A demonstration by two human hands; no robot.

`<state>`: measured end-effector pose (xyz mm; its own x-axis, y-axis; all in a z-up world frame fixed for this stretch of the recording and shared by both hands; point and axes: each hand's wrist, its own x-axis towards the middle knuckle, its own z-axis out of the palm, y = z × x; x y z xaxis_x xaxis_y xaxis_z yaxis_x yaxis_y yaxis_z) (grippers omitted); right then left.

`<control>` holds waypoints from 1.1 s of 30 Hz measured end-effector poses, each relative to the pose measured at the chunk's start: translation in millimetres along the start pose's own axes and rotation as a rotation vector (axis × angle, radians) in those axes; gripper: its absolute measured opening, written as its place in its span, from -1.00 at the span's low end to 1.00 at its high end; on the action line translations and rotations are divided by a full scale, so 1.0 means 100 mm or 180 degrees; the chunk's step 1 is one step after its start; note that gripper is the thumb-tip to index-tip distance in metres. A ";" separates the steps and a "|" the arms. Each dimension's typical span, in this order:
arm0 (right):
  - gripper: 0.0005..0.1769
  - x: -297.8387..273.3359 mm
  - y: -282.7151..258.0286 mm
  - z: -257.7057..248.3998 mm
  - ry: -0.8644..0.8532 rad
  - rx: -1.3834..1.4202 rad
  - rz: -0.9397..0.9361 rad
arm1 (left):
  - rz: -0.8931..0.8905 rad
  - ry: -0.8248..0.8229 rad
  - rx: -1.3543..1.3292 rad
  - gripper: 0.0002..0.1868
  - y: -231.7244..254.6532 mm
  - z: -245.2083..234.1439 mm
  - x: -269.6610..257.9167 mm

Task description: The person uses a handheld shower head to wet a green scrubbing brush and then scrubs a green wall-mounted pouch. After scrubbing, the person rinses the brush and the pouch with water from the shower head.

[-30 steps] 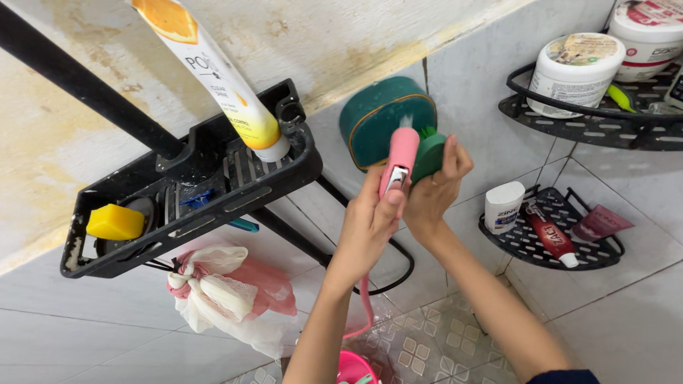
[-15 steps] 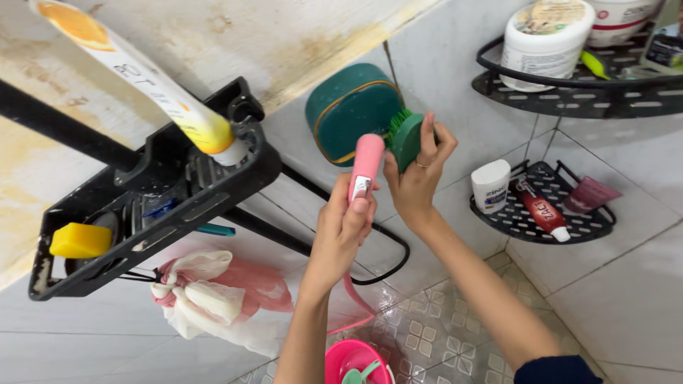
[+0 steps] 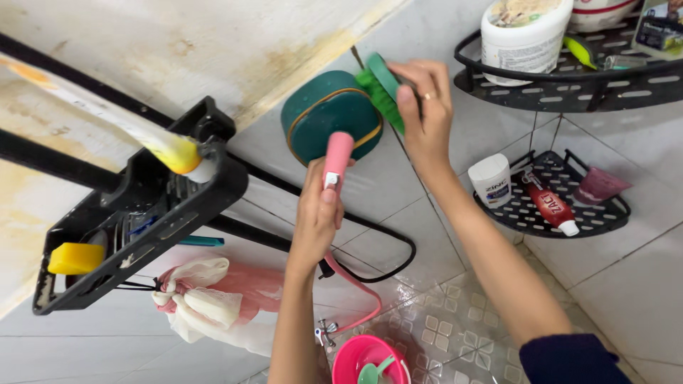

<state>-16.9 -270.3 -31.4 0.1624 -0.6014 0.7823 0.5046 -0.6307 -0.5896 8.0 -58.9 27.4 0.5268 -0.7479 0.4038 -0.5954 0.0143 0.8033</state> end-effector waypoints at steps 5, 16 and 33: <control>-0.65 -0.02 0.03 -0.07 0.0017 0.0096 0.0021 | -0.0147 0.0163 0.0046 -0.15 -0.04 0.11 0.01; -0.62 0.19 0.01 0.03 -0.0085 0.0261 -0.0083 | -0.0173 0.0322 -0.0028 0.00 -0.05 0.19 0.06; -0.13 -0.55 -0.07 -0.10 -0.0138 0.0090 0.0487 | -0.0415 0.0481 -0.0884 0.06 -0.05 0.12 -0.12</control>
<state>-38.0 -237.4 -72.6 0.2752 -0.6673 0.6920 0.4948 -0.5189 -0.6971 -3.1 -57.8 13.0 0.6840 -0.6489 0.3333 -0.3401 0.1206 0.9326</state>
